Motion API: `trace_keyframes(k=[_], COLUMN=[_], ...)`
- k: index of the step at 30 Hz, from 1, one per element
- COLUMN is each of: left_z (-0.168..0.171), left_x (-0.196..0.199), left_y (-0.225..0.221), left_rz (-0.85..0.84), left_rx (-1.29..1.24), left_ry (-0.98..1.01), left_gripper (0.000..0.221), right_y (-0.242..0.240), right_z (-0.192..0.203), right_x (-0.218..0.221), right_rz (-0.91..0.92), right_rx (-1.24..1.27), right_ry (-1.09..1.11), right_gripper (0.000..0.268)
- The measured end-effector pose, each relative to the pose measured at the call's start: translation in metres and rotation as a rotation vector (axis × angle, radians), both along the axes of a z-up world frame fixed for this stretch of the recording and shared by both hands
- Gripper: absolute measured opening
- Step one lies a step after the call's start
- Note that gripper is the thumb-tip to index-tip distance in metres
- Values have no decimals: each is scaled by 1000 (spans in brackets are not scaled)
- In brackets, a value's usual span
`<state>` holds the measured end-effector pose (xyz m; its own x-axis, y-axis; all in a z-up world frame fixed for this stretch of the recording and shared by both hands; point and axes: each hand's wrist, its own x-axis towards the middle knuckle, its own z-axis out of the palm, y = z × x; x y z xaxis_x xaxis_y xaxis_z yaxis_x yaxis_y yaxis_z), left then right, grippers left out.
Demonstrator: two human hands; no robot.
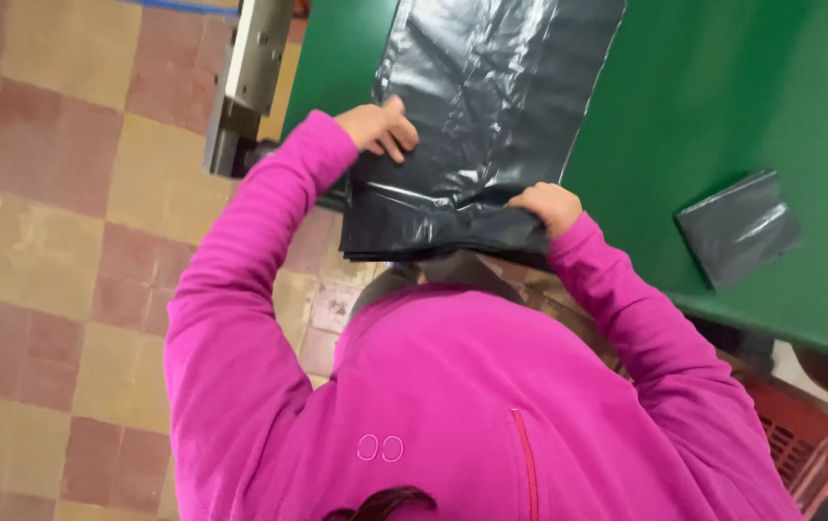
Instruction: Folding black plastic bags on a conveyor belt and placing them into a crate.
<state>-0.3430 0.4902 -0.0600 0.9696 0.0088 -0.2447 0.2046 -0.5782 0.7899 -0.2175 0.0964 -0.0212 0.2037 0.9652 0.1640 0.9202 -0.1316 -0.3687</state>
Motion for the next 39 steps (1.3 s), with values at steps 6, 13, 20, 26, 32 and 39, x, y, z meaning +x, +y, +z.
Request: trace_keyframes(k=[6, 13, 20, 26, 32, 39], left_z=[18, -48, 0, 52, 74, -50], left_x=[73, 153, 163, 169, 217, 250], left_y=[58, 71, 18, -16, -64, -43], left_rz=[46, 472, 638, 549, 33, 269], left_rx=[-835, -856, 289, 704, 761, -124], left_ry=[616, 159, -146, -28, -510, -311], left_gripper=[131, 90, 39, 41, 61, 59], right_y=[23, 88, 100, 131, 164, 138], right_z=[-74, -89, -56, -27, -55, -4], right_x=[172, 313, 356, 381, 394, 328], right_rz=[-328, -573, -728, -526, -590, -519], right_rx=[340, 430, 338, 14, -333, -109], right_ry=[717, 934, 517, 282, 253, 153], right_gripper=[27, 36, 46, 60, 69, 41])
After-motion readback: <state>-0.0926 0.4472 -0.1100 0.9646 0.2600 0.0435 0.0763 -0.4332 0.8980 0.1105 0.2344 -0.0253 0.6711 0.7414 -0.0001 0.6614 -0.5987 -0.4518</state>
